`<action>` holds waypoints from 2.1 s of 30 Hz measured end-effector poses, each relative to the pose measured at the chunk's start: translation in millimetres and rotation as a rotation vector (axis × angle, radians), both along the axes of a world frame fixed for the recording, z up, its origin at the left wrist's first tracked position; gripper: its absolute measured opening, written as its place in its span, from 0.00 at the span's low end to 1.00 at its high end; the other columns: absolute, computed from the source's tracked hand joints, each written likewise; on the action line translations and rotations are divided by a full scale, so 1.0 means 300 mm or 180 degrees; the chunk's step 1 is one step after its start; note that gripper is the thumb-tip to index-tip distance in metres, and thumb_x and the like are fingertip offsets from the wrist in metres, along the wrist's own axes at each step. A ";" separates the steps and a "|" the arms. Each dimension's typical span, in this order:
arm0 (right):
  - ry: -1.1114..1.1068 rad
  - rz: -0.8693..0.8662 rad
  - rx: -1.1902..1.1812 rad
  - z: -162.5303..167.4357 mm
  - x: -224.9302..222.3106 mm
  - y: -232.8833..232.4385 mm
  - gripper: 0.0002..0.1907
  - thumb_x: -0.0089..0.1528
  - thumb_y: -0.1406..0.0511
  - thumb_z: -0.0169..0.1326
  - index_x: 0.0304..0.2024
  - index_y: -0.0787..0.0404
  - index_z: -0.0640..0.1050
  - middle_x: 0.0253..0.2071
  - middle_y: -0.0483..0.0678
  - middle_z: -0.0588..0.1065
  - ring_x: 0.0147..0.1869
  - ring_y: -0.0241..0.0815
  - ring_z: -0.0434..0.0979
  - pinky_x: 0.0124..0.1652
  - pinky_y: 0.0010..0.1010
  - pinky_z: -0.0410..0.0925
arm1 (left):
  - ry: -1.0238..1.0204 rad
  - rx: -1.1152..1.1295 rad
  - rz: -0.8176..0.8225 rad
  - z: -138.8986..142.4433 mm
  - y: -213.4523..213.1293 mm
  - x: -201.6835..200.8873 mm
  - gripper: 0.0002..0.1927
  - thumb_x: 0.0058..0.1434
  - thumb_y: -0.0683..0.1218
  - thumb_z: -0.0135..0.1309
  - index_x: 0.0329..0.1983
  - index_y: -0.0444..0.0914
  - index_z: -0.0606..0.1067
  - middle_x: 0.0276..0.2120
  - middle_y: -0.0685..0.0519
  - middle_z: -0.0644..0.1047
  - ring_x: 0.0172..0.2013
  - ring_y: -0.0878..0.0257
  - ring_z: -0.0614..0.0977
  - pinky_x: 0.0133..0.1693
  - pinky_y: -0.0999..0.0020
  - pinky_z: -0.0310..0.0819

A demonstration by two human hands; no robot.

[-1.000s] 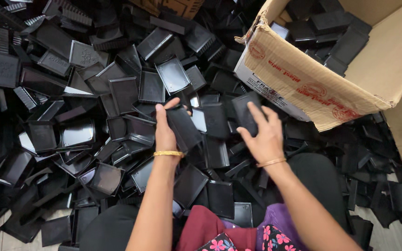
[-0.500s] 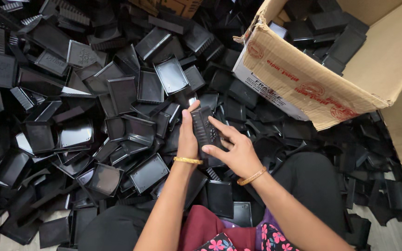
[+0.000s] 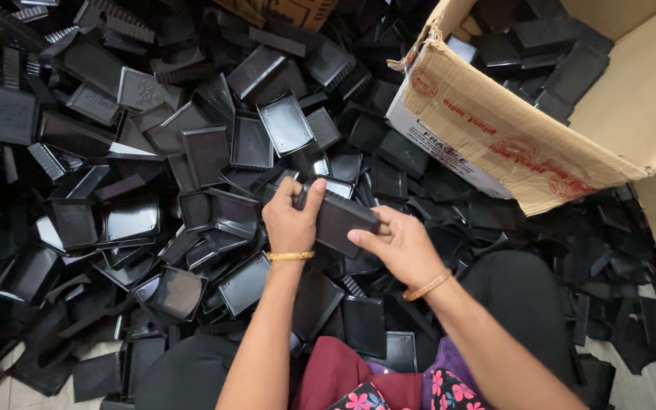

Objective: The person sits on the floor and repeatedly picks up small black plastic components from a large pile, inspects them by turning them over, and places them into a cardboard box. The process is repetitive and involves handling the components one at a time.

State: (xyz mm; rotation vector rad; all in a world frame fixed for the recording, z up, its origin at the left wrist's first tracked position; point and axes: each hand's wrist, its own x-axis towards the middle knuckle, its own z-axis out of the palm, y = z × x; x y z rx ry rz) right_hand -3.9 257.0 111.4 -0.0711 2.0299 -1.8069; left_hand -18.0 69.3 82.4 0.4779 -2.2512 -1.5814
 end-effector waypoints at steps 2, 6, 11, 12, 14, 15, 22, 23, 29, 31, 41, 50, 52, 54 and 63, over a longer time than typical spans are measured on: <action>0.0053 0.0058 0.0204 0.033 -0.038 0.024 0.13 0.59 0.67 0.64 0.45 0.68 0.79 0.39 0.43 0.81 0.41 0.30 0.80 0.41 0.24 0.74 | -0.0105 -0.0083 -0.0088 -0.012 -0.003 -0.025 0.27 0.62 0.61 0.61 0.28 0.32 0.70 0.21 0.43 0.73 0.24 0.49 0.73 0.32 0.60 0.70; 0.0677 -0.1116 -0.0398 0.186 -0.215 0.126 0.18 0.64 0.66 0.66 0.43 0.69 0.70 0.39 0.50 0.75 0.39 0.42 0.77 0.40 0.36 0.75 | 0.0740 -0.1090 -0.0186 -0.045 -0.122 -0.159 0.18 0.69 0.57 0.55 0.47 0.37 0.76 0.43 0.45 0.77 0.45 0.48 0.78 0.48 0.54 0.71; 0.0875 -0.1093 -0.2177 0.328 -0.318 0.310 0.28 0.70 0.53 0.46 0.58 0.71 0.74 0.53 0.58 0.80 0.58 0.48 0.83 0.61 0.36 0.75 | -0.0402 -0.1926 0.0648 -0.106 -0.348 -0.315 0.24 0.56 0.48 0.65 0.54 0.37 0.73 0.53 0.38 0.68 0.46 0.37 0.75 0.43 0.46 0.72; 0.0818 -0.0820 -0.1730 0.294 -0.322 0.305 0.24 0.69 0.55 0.49 0.57 0.68 0.76 0.52 0.56 0.80 0.57 0.47 0.82 0.59 0.38 0.75 | -0.0745 -0.1783 0.0548 -0.126 -0.354 -0.330 0.26 0.52 0.46 0.65 0.54 0.38 0.72 0.54 0.38 0.66 0.45 0.37 0.75 0.42 0.45 0.73; 0.1032 -0.0215 -0.0219 0.187 -0.327 0.280 0.20 0.66 0.56 0.55 0.52 0.65 0.79 0.49 0.55 0.81 0.52 0.49 0.82 0.54 0.40 0.75 | -0.0821 -0.1860 0.0286 -0.167 -0.317 -0.331 0.17 0.57 0.41 0.61 0.49 0.42 0.74 0.54 0.39 0.68 0.44 0.40 0.78 0.47 0.49 0.75; 0.1274 0.0116 0.0845 0.117 -0.330 0.257 0.21 0.63 0.54 0.57 0.47 0.64 0.82 0.46 0.56 0.82 0.48 0.51 0.82 0.50 0.41 0.75 | -0.0867 -0.1906 0.0163 -0.179 -0.298 -0.320 0.14 0.59 0.39 0.59 0.47 0.44 0.74 0.54 0.40 0.69 0.44 0.41 0.80 0.50 0.50 0.77; 0.2379 0.0196 0.2807 -0.308 -0.365 0.075 0.40 0.56 0.53 0.69 0.58 0.77 0.72 0.55 0.69 0.72 0.59 0.70 0.72 0.56 0.50 0.66 | -0.1263 -0.0657 -0.0009 -0.139 -0.234 -0.167 0.37 0.52 0.39 0.56 0.65 0.44 0.59 0.38 0.35 0.80 0.42 0.37 0.80 0.46 0.48 0.73; 0.2441 0.0081 0.2754 -0.334 -0.343 0.071 0.34 0.57 0.56 0.66 0.58 0.72 0.74 0.55 0.65 0.73 0.59 0.66 0.72 0.56 0.48 0.67 | -0.1254 -0.0467 -0.0008 -0.134 -0.241 -0.138 0.34 0.53 0.40 0.57 0.63 0.43 0.61 0.37 0.37 0.81 0.41 0.40 0.81 0.47 0.51 0.73; 0.2092 0.0476 0.3579 -0.386 -0.236 0.045 0.19 0.58 0.58 0.64 0.44 0.61 0.76 0.46 0.55 0.73 0.53 0.56 0.74 0.52 0.42 0.71 | -0.0493 0.2946 -0.0396 -0.142 -0.229 -0.020 0.19 0.61 0.40 0.55 0.55 0.28 0.75 0.41 0.47 0.80 0.39 0.58 0.80 0.44 0.64 0.75; 0.2033 0.0189 0.4001 -0.376 -0.249 0.020 0.30 0.46 0.57 0.68 0.44 0.69 0.75 0.45 0.60 0.71 0.50 0.60 0.72 0.46 0.44 0.71 | -0.0075 0.3545 -0.0489 -0.116 -0.220 -0.013 0.24 0.55 0.38 0.52 0.57 0.29 0.74 0.43 0.47 0.79 0.40 0.58 0.80 0.45 0.65 0.76; 0.2094 -0.0737 0.2715 -0.085 -0.159 0.161 0.18 0.58 0.65 0.60 0.51 0.57 0.77 0.41 0.54 0.80 0.40 0.54 0.80 0.42 0.41 0.74 | 0.0093 0.4712 -0.0807 -0.078 -0.035 -0.012 0.22 0.69 0.62 0.46 0.56 0.45 0.70 0.45 0.41 0.79 0.42 0.50 0.83 0.41 0.54 0.82; 0.1398 -0.0244 0.1683 0.009 0.030 -0.035 0.14 0.66 0.63 0.57 0.54 0.57 0.78 0.43 0.52 0.81 0.43 0.42 0.84 0.44 0.30 0.75 | -0.0067 0.4472 -0.0710 -0.115 0.114 0.031 0.25 0.72 0.65 0.37 0.54 0.42 0.71 0.44 0.43 0.80 0.41 0.54 0.83 0.43 0.59 0.81; 0.1739 0.0132 0.1479 0.035 0.065 -0.046 0.21 0.62 0.63 0.62 0.57 0.59 0.75 0.50 0.54 0.79 0.47 0.45 0.82 0.46 0.33 0.73 | -0.0025 0.3991 -0.0477 -0.115 0.110 0.031 0.25 0.73 0.64 0.37 0.55 0.43 0.71 0.43 0.45 0.79 0.40 0.56 0.82 0.42 0.61 0.80; 0.1364 0.0344 0.1389 0.061 0.079 -0.047 0.28 0.56 0.61 0.67 0.57 0.59 0.73 0.51 0.52 0.79 0.51 0.43 0.81 0.49 0.34 0.73 | -0.0043 0.3333 -0.0263 -0.119 0.098 0.025 0.24 0.73 0.64 0.36 0.56 0.43 0.70 0.42 0.47 0.79 0.39 0.60 0.79 0.40 0.63 0.77; 0.0972 -0.0355 0.0740 0.038 0.015 -0.091 0.39 0.50 0.57 0.71 0.60 0.58 0.68 0.52 0.46 0.76 0.55 0.39 0.78 0.51 0.34 0.74 | 0.0457 0.3170 -0.1032 -0.097 0.120 0.037 0.24 0.76 0.62 0.35 0.60 0.42 0.68 0.51 0.50 0.74 0.48 0.61 0.77 0.51 0.64 0.75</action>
